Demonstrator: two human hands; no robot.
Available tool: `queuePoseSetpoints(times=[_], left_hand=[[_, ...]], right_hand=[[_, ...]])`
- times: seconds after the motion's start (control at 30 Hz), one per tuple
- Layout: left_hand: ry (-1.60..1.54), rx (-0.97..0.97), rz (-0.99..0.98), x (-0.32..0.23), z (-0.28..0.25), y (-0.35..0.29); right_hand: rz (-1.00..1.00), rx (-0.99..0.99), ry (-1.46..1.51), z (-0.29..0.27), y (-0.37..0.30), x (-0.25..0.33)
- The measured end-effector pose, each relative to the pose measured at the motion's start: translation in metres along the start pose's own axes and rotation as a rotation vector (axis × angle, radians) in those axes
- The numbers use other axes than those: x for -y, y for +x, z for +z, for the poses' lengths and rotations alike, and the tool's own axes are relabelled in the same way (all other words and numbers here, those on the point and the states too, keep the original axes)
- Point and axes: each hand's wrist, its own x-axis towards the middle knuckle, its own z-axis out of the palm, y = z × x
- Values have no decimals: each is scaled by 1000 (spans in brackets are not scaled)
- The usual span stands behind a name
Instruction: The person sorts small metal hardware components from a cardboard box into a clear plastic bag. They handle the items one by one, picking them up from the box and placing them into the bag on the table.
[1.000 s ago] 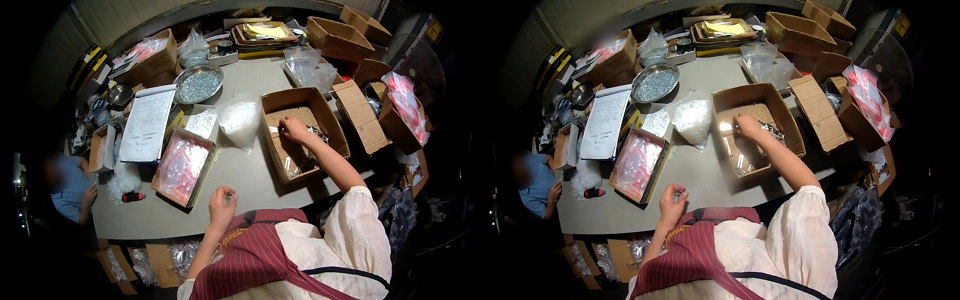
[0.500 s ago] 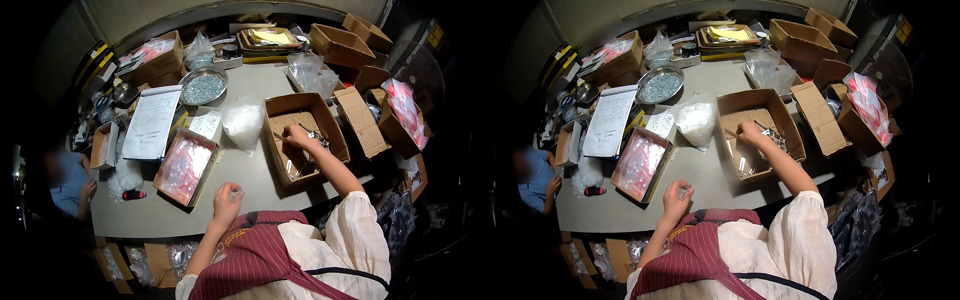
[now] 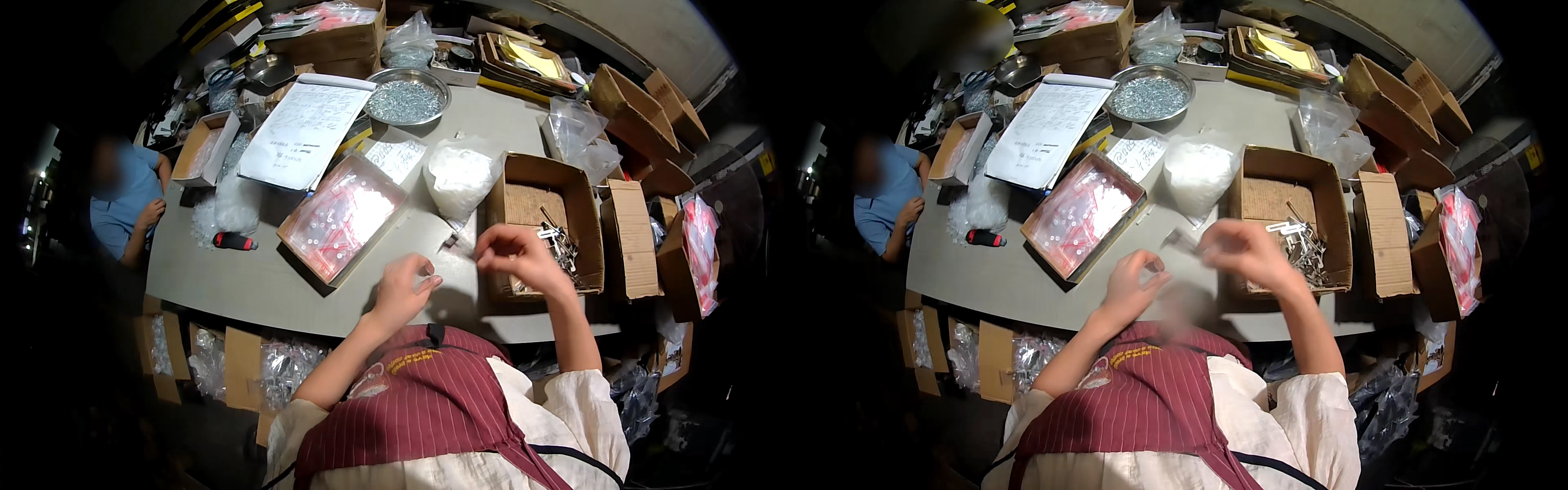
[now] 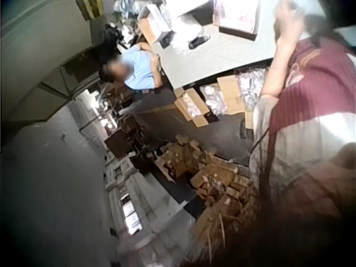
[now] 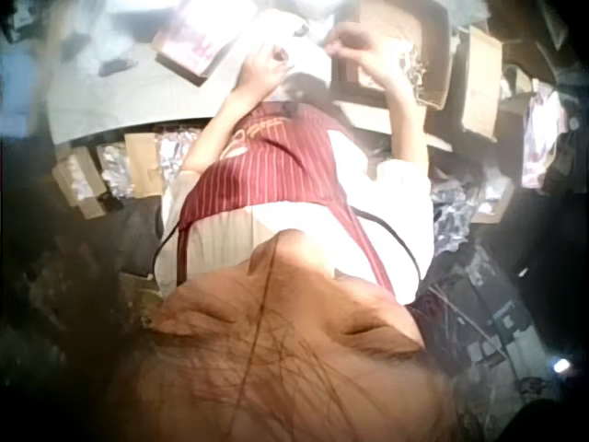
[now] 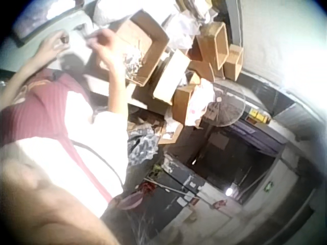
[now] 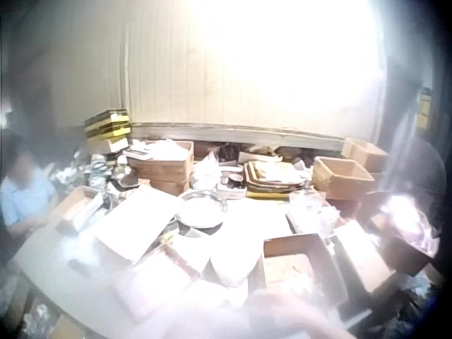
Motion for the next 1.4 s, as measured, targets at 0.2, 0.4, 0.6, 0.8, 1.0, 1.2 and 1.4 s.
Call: queuePoseSetpoints(times=[0.2,0.4,0.6,0.8,1.0,1.2,1.4], left_hand=[[94,-67,96,-5,-4,0],[203,-91,186,3,-5,-6],[16,-50,13,5,-2,-10],[-191,80,-129,0,-14,-12],[-457,78,-191,-5,-36,-7],[-774,131,-303,-3,-52,-6],[-941,243,-334,6,-47,-9]], right_hand=[[-138,195,-599,41,13,16],[-297,264,-790,53,26,13],[-277,227,-435,62,36,28],[-597,246,-658,64,37,34],[-548,197,-578,70,44,27],[-611,196,-544,77,47,36],[-630,245,-548,89,52,23]])
